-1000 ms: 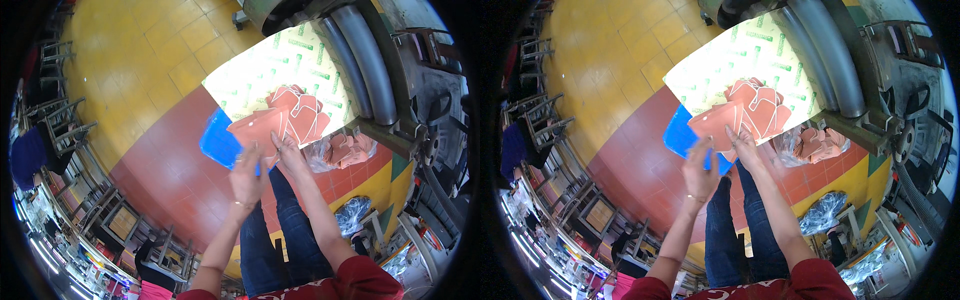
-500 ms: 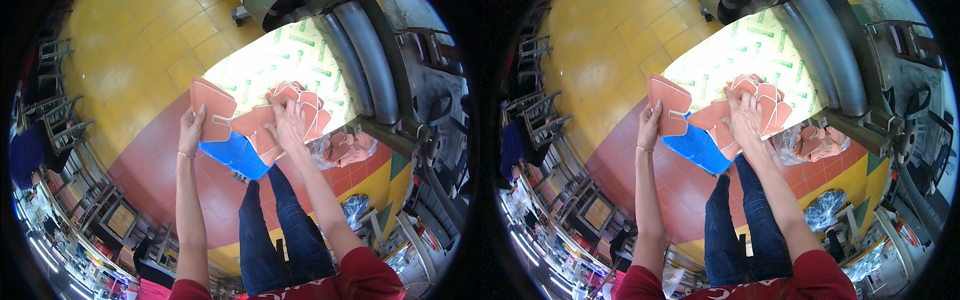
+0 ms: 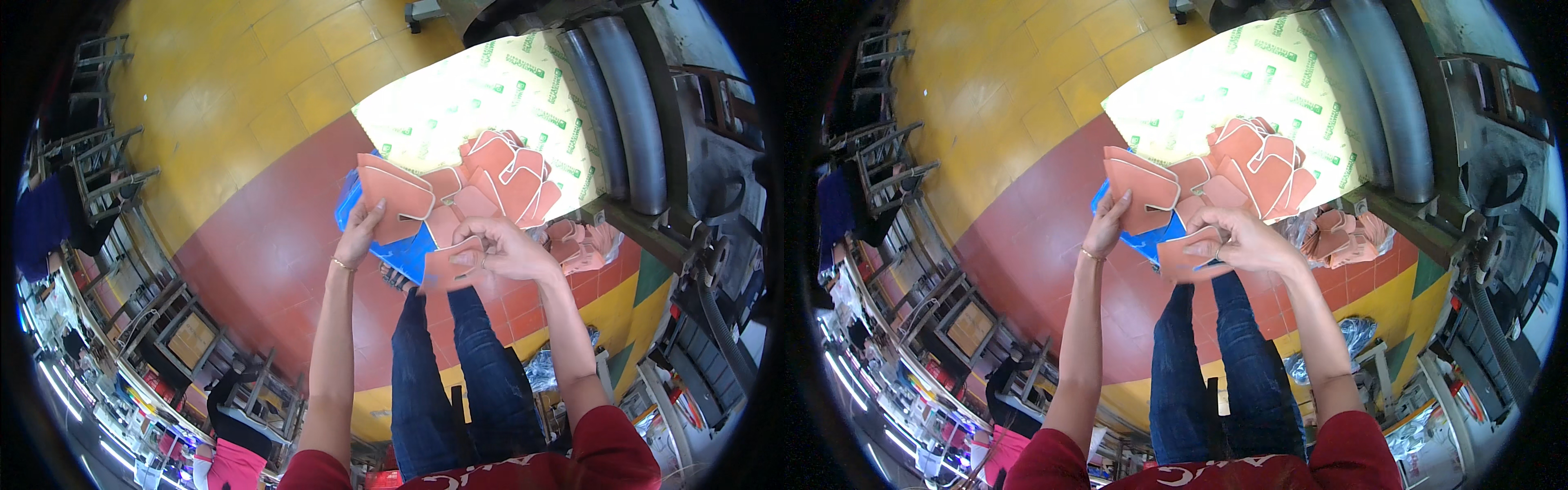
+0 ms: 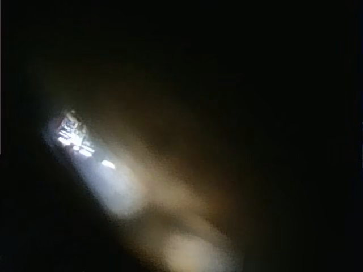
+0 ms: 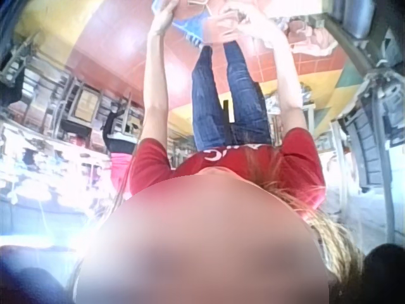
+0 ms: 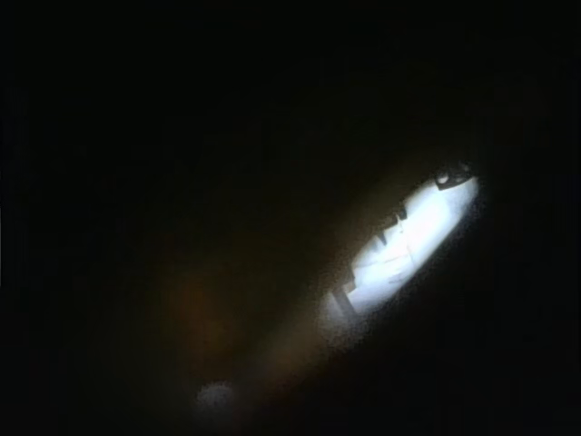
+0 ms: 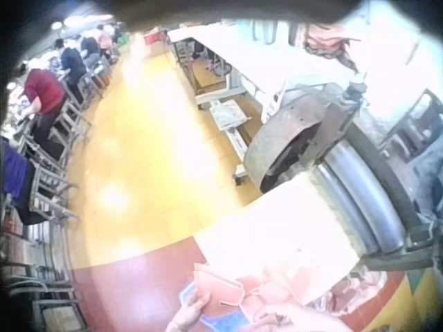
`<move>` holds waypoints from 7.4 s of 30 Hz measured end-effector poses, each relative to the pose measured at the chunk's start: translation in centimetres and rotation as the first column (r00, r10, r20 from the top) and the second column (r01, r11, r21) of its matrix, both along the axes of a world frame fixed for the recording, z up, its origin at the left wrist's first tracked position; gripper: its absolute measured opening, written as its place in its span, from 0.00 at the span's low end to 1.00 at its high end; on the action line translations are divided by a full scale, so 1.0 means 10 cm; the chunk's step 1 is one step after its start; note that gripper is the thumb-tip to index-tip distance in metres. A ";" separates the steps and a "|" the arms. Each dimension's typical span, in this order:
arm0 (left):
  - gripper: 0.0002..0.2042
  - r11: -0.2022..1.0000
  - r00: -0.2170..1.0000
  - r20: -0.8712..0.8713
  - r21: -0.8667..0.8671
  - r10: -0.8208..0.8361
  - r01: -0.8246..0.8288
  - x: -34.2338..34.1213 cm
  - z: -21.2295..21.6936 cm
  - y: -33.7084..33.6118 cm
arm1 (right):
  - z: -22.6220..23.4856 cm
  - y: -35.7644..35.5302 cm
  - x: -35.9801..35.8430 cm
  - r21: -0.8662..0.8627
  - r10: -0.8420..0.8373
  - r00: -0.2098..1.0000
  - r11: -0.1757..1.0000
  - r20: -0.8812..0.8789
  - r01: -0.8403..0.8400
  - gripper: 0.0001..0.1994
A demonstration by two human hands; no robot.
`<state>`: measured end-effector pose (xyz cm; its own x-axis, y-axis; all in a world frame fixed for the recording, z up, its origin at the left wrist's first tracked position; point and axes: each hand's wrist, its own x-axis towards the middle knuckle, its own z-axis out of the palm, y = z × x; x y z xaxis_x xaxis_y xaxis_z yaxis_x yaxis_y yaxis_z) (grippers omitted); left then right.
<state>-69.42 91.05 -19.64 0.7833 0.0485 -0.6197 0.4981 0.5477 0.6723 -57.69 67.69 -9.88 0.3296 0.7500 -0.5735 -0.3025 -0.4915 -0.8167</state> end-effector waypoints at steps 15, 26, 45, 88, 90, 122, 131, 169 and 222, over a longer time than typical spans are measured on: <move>0.20 0.992 0.986 -0.104 0.006 0.129 -0.129 -0.49 0.08 0.00 | -0.48 0.27 -0.44 -0.186 -0.129 0.523 0.842 0.842 0.507 0.29; 0.18 0.981 0.973 -0.121 0.040 0.196 -0.192 -0.64 0.11 -0.01 | -0.70 0.04 -0.48 -0.439 0.029 0.688 0.789 0.725 0.429 0.28; 0.20 0.898 0.946 -0.155 -0.300 0.286 -0.321 -0.56 -0.02 -0.39 | -0.27 0.68 -0.71 -0.288 -0.464 0.843 0.797 0.273 0.532 0.35; 0.28 0.854 0.918 -0.181 -0.338 0.352 -0.395 -0.83 0.13 -0.59 | -0.02 0.35 -1.40 -0.180 -0.573 0.731 0.728 0.370 0.662 0.09; 0.28 0.870 0.921 -0.212 -0.313 0.327 -0.381 -0.75 0.24 -0.59 | -0.09 0.27 -1.39 -0.219 -0.468 0.717 0.737 0.517 0.639 0.09; 0.32 0.656 0.892 -0.238 -0.610 0.385 -0.445 -0.88 0.26 -0.49 | -0.07 0.29 -1.48 -0.206 -0.720 0.655 0.622 0.228 0.755 0.11; 0.29 0.922 0.960 -0.274 -0.384 -0.053 -0.059 -0.79 0.47 -0.24 | -0.16 0.27 -1.41 -0.232 -0.636 0.750 0.713 0.184 0.662 0.15; 0.24 0.757 0.913 -0.375 -0.547 0.161 -0.358 -0.58 0.31 -0.34 | 0.32 0.31 -0.40 0.132 -0.184 0.913 0.981 0.363 0.145 0.10; 0.52 0.716 0.947 -0.260 -0.624 0.190 -0.314 -0.54 0.36 -0.45 | 0.41 0.29 -0.37 0.142 -0.015 0.973 0.990 0.231 -0.018 0.11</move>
